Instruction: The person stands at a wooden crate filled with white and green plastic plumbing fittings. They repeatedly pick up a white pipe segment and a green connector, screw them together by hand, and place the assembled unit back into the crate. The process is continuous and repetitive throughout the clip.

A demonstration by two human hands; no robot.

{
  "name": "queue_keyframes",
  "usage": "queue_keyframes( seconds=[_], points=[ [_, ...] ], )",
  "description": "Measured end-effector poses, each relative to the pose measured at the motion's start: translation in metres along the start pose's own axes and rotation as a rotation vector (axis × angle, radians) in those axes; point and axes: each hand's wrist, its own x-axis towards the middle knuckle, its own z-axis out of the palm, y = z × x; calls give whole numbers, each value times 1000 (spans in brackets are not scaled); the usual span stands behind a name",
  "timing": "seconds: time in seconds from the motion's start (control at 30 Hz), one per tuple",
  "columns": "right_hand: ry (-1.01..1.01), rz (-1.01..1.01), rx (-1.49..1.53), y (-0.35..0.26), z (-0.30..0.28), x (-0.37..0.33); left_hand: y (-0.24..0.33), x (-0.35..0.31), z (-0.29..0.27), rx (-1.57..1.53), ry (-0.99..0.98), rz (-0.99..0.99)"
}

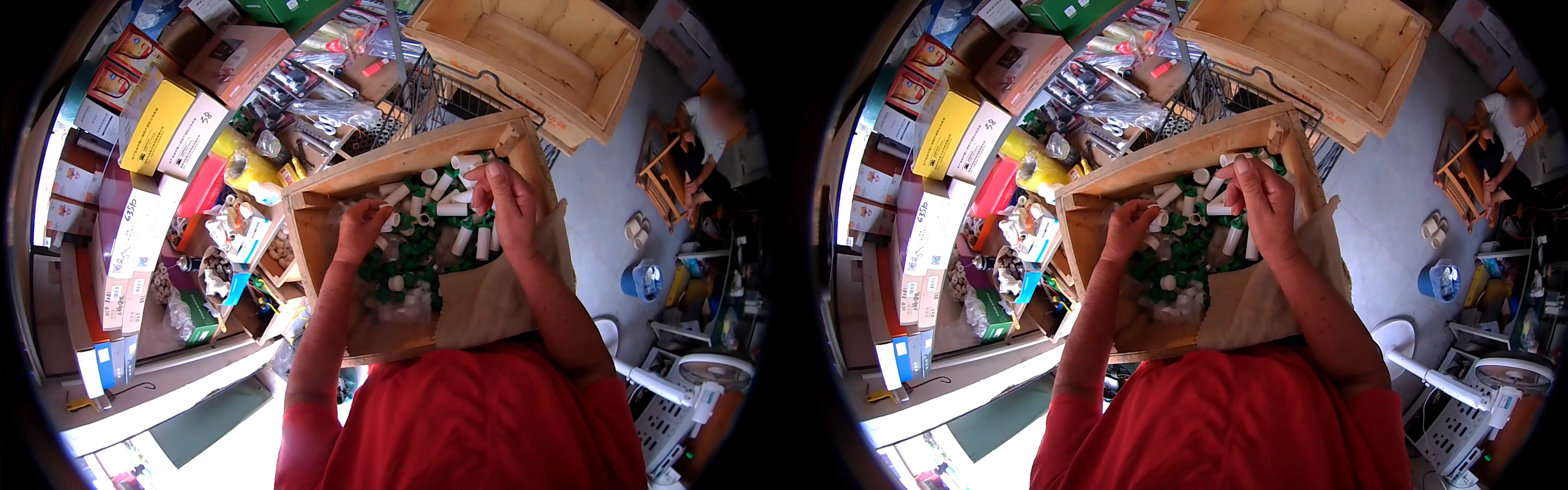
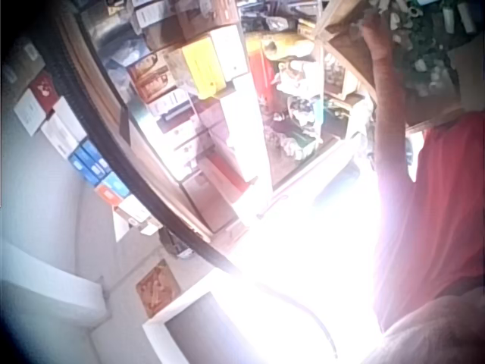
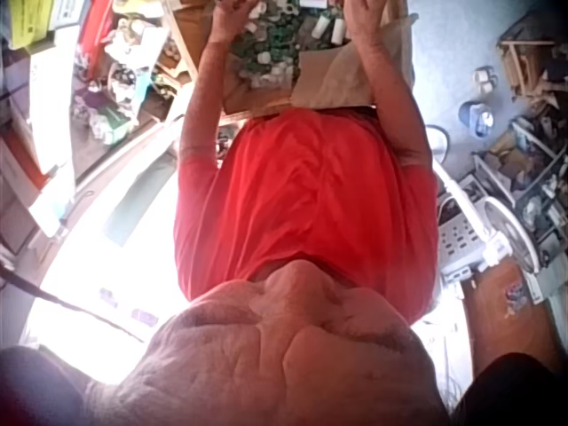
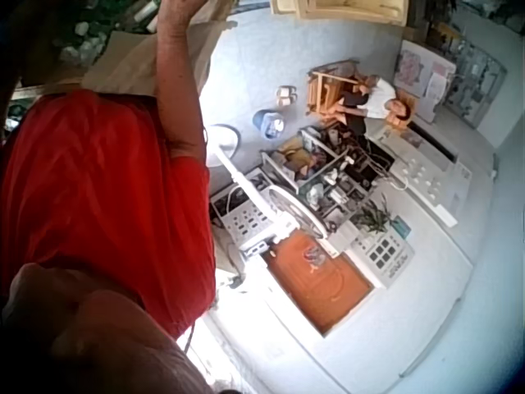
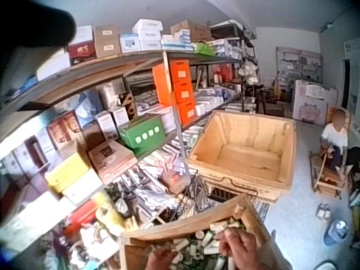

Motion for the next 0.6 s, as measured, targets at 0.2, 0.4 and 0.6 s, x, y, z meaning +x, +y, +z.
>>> queue_keyframes(
  seconds=[0.2,0.4,0.6],
  points=[
    [-13,2,0,1,1,0,13,3,0,-114,-105,-199],
    [-16,15,11,3,1,0,54,8,14,-359,-160,-156],
    [-14,-9,6,0,1,1,16,-8,-4,255,-291,106]
  ],
)
